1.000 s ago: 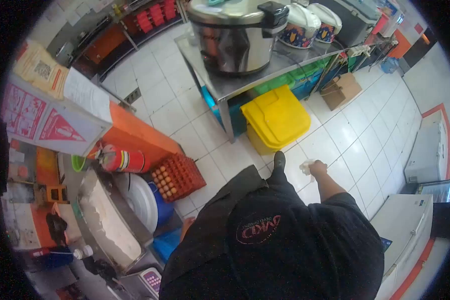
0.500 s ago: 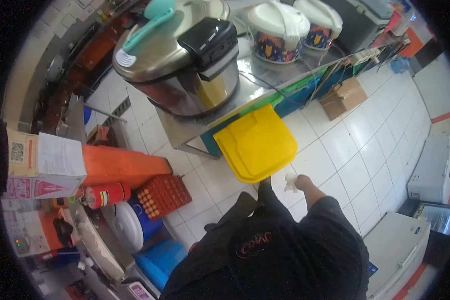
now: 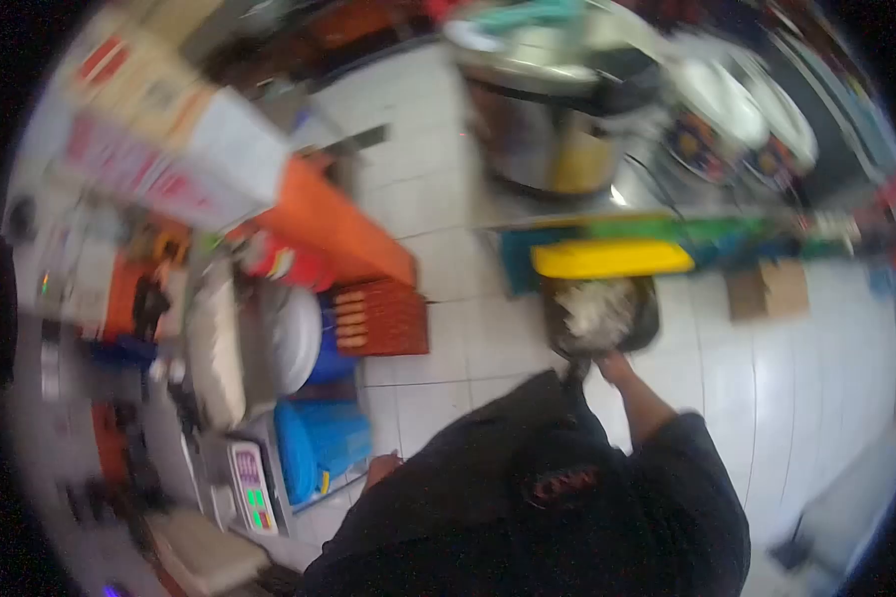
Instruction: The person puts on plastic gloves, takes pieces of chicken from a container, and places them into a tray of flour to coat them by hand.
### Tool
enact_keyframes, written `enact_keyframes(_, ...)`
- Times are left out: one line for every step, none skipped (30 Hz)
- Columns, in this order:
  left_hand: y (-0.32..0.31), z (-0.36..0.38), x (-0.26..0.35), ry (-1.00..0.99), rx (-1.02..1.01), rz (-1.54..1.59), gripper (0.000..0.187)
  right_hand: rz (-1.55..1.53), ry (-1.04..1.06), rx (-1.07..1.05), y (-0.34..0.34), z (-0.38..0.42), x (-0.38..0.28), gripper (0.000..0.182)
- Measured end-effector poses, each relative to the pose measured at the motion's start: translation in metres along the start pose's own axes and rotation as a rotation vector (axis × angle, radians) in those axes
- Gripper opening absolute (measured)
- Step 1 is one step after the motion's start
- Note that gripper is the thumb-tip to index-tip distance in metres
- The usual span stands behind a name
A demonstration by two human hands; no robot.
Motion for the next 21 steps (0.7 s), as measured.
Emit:
enact_keyframes(0.003,0.023,-0.010,0.255,0.176,0.436,0.027,0.317,0.105,0.123,-0.019,-0.003,0.002,0.055)
enact_keyframes(-0.019,0.041,-0.016,0.348,0.005,0.287,0.020,0.387,0.117,0.029,-0.045,-0.010,0.008,0.057)
enact_keyframes(-0.049,0.066,-0.026,0.450,-0.182,0.164,0.014,0.422,-0.185,-0.248,-0.059,0.006,-0.014,0.058)
enact_keyframes(-0.056,0.095,-0.028,0.531,-0.118,0.190,0.014,0.488,-0.149,-0.308,-0.084,-0.006,-0.004,0.056)
enact_keyframes(-0.053,0.121,-0.024,0.552,0.120,0.409,0.015,0.631,0.081,-0.440,-0.121,-0.026,0.012,0.056)
enact_keyframes(-0.051,0.145,-0.021,0.543,0.363,0.611,0.027,0.611,0.102,-0.447,-0.128,-0.025,-0.031,0.055)
enact_keyframes(-0.061,0.167,-0.018,0.574,0.416,0.617,0.027,0.579,0.117,-0.446,-0.137,-0.007,-0.072,0.055)
enact_keyframes(-0.084,0.196,-0.023,0.793,0.354,0.687,0.039,0.682,0.256,-0.556,-0.151,0.010,-0.126,0.049)
enact_keyframes(-0.106,0.226,-0.027,1.003,0.278,0.760,0.052,0.778,0.388,-0.666,-0.165,0.028,-0.180,0.043)
enact_keyframes(-0.114,0.247,-0.023,1.129,0.188,0.756,0.055,0.543,0.134,-0.496,-0.182,-0.021,-0.135,0.042)
enact_keyframes(-0.107,0.257,-0.016,1.149,0.217,0.770,0.055,0.567,0.159,-0.508,-0.198,-0.064,-0.130,0.042)
enact_keyframes(-0.103,0.271,-0.008,1.220,0.198,0.822,0.055,0.720,0.405,-0.523,-0.219,-0.098,-0.133,0.043)
enact_keyframes(-0.100,0.285,0.002,1.290,0.171,0.879,0.055,0.867,0.651,-0.536,-0.258,-0.118,-0.147,0.045)
enact_keyframes(-0.109,0.296,0.010,1.360,0.139,0.941,0.055,0.888,0.665,-0.558,-0.253,-0.118,-0.205,0.045)
enact_keyframes(-0.120,0.302,0.012,1.379,0.149,0.968,0.055,0.865,0.577,-0.509,-0.265,-0.113,-0.267,0.048)
enact_keyframes(-0.134,0.308,0.013,1.409,0.230,1.001,0.054,0.715,0.400,-0.509,-0.259,-0.084,-0.344,0.046)
enact_keyframes(-0.141,0.311,0.016,1.438,0.313,1.033,0.053,0.606,0.611,-0.437,-0.278,-0.109,-0.378,0.043)
enact_keyframes(-0.130,0.303,0.021,1.348,0.271,0.925,0.051,0.401,0.494,-0.471,-0.287,-0.106,-0.426,0.040)
enact_keyframes(-0.132,0.299,0.024,1.363,0.284,0.949,0.051,0.426,0.712,-0.389,-0.299,-0.094,-0.494,0.037)
enact_keyframes(-0.134,0.295,0.025,1.380,0.315,0.982,0.050,0.342,0.710,-0.414,-0.313,-0.083,-0.554,0.032)
enact_keyframes(-0.134,0.292,0.022,1.397,0.348,1.010,0.049,0.269,0.778,-0.477,-0.327,-0.062,-0.620,0.026)
Point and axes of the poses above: each hand's wrist, its own z-axis away from the middle knuckle, its own y-axis out of the back of the hand, x = y × z, the point moved 9 cm from there along -z, towards the middle knuckle, and after that the axes turned 6 degrees about -x, right-handed, at the moved point
